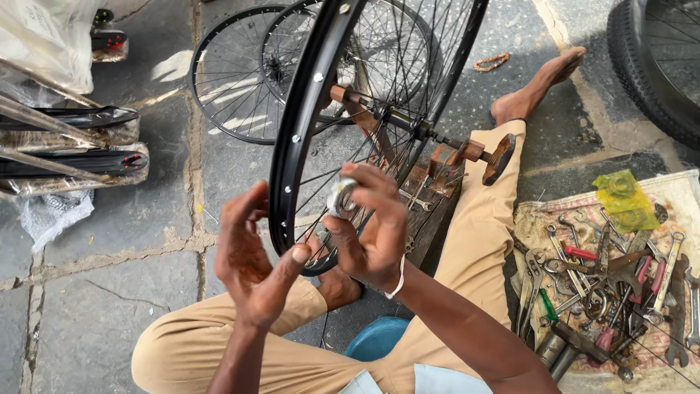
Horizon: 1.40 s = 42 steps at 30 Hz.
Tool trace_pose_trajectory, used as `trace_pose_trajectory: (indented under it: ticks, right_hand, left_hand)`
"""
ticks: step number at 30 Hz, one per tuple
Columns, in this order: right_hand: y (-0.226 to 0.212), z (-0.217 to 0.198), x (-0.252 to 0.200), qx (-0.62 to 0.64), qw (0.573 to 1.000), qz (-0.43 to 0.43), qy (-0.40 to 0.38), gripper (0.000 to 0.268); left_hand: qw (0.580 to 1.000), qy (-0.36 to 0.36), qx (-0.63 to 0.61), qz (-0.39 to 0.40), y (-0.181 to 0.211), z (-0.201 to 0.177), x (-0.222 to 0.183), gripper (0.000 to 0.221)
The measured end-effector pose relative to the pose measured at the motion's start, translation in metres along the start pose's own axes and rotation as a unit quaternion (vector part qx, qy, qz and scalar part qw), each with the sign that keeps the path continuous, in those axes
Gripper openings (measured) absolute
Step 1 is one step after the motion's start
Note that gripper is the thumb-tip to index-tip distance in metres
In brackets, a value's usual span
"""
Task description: The person cleans a bicycle rim with a small cloth and adjusts the spokes on a wheel by hand while it is mounted on a stand.
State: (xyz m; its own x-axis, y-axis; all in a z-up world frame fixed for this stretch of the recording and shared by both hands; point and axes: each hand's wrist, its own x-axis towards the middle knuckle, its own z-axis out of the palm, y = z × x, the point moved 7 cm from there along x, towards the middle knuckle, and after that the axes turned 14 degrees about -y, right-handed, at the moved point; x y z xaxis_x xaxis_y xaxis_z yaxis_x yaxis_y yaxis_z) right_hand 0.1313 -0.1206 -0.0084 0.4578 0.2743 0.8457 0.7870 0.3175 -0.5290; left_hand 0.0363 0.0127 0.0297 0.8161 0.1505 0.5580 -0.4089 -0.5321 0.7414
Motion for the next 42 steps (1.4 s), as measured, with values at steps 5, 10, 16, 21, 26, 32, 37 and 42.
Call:
trace_pose_trajectory:
  ticks: [5,10,16,21,26,32,37,42]
  right_hand:
    - [0.013,-0.006,0.030,-0.068,0.995,0.076,0.010,0.039]
    - [0.017,-0.010,0.048,0.005,0.991,0.108,-0.078,0.034]
    - [0.019,-0.009,0.068,0.110,0.952,0.032,-0.285,0.038]
    - [0.022,-0.002,0.057,0.131,0.959,0.082,-0.239,0.020]
    - [0.022,-0.013,0.057,0.055,0.976,0.117,-0.175,0.020]
    - [0.020,-0.005,0.074,0.145,0.919,0.053,-0.362,0.051]
    - [0.041,0.009,0.068,0.202,0.854,0.163,-0.451,0.039]
    - [0.029,0.007,0.065,0.097,0.929,0.061,-0.353,0.037]
  left_hand:
    - [0.996,-0.007,-0.084,-0.042,0.005,-0.006,0.018,0.063]
    - [0.985,0.021,-0.154,-0.075,-0.012,0.002,0.019,0.054]
    - [0.985,0.017,-0.159,-0.064,-0.016,0.003,0.016,0.053]
    - [0.982,0.024,-0.169,-0.075,-0.016,0.003,0.016,0.045]
    - [0.979,0.036,-0.181,-0.084,-0.014,0.005,0.017,0.049]
    - [0.969,0.036,-0.219,-0.109,-0.020,0.006,0.013,0.044]
    - [0.968,0.036,-0.223,-0.112,-0.024,0.006,0.010,0.040]
    - [0.971,0.033,-0.212,-0.102,-0.024,0.005,0.011,0.038]
